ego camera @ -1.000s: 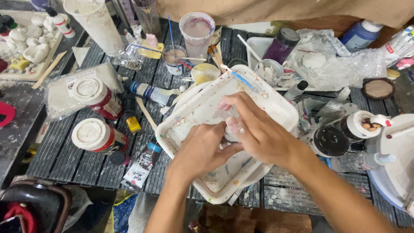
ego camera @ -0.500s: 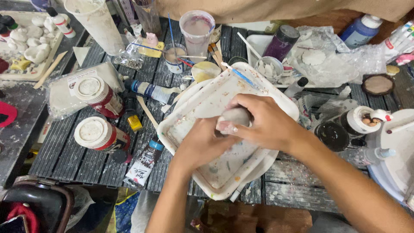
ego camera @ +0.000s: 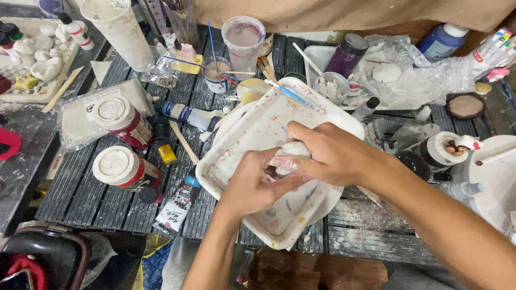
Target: The person opens a plastic bag containing a white clay-like material and removes a lump. They knead and shape the material by hand over a paint-splattered tray, occasionally using a small brush to apply liquid to the surface. The person continues to roll and smooth the clay into a cohesive ball.
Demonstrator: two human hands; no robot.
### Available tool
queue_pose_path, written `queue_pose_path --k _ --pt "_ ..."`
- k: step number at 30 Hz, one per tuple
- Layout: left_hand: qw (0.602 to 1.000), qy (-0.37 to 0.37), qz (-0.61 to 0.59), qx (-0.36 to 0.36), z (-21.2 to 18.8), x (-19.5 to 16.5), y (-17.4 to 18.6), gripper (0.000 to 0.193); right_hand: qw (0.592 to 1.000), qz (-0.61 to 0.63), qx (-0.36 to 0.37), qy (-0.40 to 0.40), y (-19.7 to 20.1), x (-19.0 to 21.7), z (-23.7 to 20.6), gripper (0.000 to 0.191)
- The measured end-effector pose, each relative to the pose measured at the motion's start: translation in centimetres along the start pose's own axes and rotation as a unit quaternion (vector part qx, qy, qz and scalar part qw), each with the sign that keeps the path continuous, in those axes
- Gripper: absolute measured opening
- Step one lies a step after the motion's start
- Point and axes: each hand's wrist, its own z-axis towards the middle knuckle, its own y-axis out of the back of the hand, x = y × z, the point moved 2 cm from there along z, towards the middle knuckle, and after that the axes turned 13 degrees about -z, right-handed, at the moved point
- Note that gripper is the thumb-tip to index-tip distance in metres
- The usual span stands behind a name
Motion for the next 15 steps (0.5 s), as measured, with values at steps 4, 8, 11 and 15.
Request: queue_pose_path --k 4,8,11,15 --pt "0.999 -0.019 -0.047 0.008 -0.3 -0.1 -0.3 0.017 0.997 0.071 0.01 -0.014 0.2 -0.3 0.1 0.033" --pt "0.993 0.021 -0.119 0.011 -0.3 0.4 -0.7 0.015 0.995 0.099 -0.004 -0.013 0.1 -0.8 -0.2 0.031" --pt "0.993 0.026 -0.113 0.014 -0.4 0.5 -0.9 0.014 0.989 0.151 -0.006 -0.007 -0.1 -1.5 -0.6 0.028" --pt "0.993 0.022 -0.116 0.015 -0.3 0.7 -0.9 0.014 0.971 0.239 -0.017 -0.003 -0.7 -2.1 -0.8 0.021"
